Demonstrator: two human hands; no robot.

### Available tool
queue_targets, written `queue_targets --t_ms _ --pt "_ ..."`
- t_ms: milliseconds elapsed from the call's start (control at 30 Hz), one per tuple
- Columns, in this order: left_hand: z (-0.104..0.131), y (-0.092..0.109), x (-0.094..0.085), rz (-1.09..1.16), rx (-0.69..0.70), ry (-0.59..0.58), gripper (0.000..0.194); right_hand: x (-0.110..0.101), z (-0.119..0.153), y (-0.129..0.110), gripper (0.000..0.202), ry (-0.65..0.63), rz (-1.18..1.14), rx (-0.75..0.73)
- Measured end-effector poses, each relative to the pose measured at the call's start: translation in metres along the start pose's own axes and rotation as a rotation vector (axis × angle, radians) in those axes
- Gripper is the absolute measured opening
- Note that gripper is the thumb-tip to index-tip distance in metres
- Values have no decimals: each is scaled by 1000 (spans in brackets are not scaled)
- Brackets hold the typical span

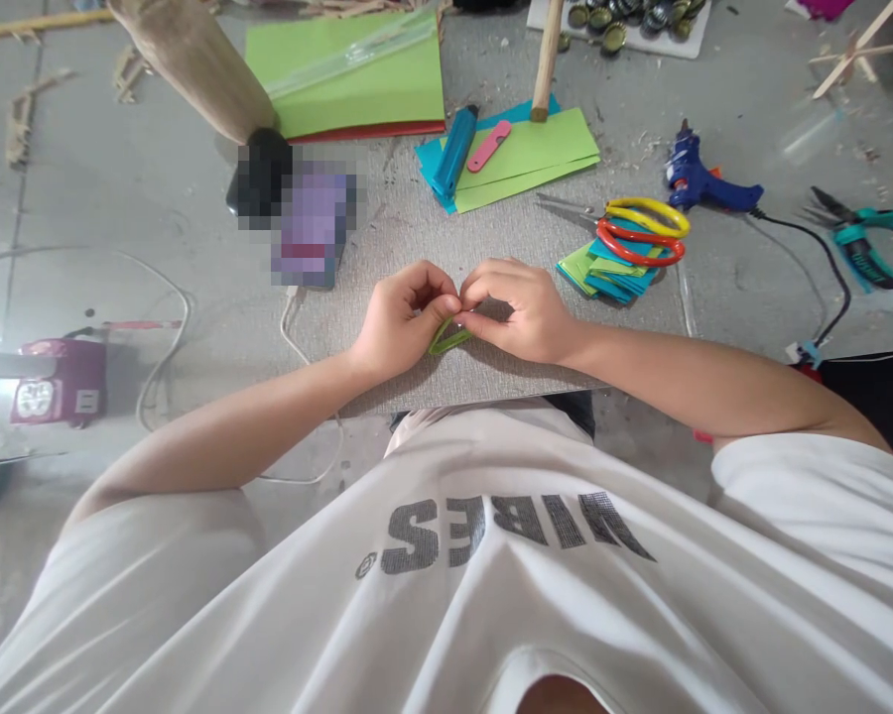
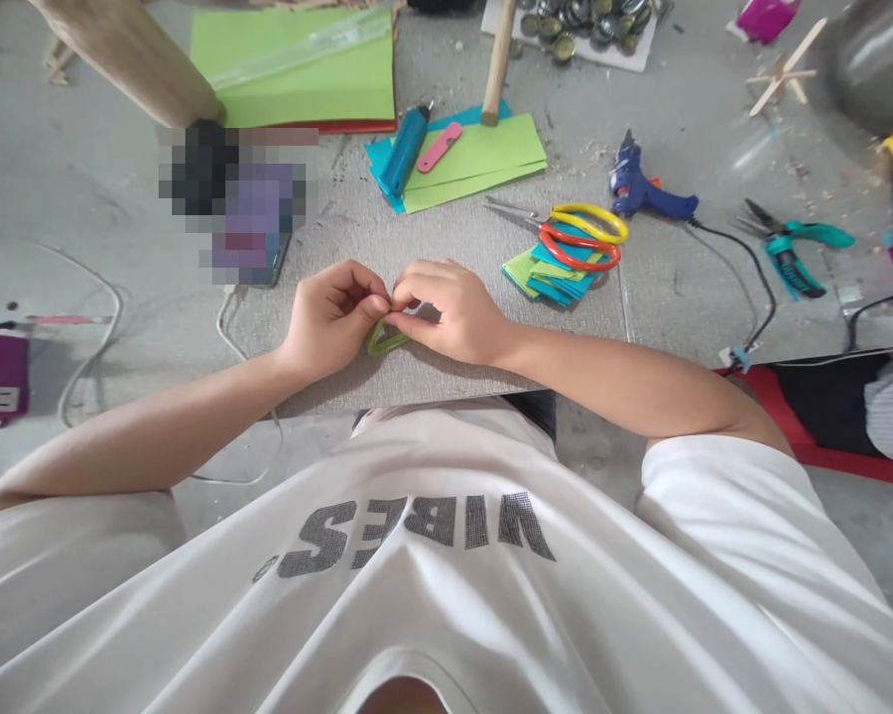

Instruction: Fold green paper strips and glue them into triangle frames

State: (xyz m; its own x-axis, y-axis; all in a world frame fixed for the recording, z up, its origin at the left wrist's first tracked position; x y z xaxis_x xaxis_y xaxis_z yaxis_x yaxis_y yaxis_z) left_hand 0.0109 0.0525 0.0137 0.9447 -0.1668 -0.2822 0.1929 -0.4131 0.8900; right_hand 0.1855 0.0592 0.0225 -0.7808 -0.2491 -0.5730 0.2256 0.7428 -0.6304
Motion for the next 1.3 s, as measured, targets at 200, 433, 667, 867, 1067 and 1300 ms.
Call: queue_targets --t_ms 200,433,667,867,1067,1300 --pt "-2 -3 2 78 -48 -37 73 -1 0 0 20 -13 22 -5" --pt "-2 -1 4 32 -22 4 85 -1 2 -2 18 32 6 -23" --pt "6 0 3 -63 13 35 79 -2 3 -6 17 67 17 -9" --pt "6 9 -2 -90 94 -39 71 -6 6 0 19 111 -21 76" --pt "12 11 -8 -202 109 8 36 -11 5 7 29 143 -34 168" --pt "10 -3 -10 2 -56 122 34 -17 2 4 46 120 -79 187"
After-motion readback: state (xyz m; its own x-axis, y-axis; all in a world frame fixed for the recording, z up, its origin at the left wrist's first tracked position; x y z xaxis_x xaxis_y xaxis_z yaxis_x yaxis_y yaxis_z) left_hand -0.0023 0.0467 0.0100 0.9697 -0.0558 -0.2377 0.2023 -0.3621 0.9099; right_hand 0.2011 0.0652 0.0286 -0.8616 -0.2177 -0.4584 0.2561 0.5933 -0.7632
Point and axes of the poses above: each hand's wrist, its own z-axis away from the middle knuckle, its own x-axis out of the palm, y = z × x, the point moved 7 cm from there along -z, towards the middle knuckle, and after that the axes turned 6 degrees about x, right-handed, at the moved point
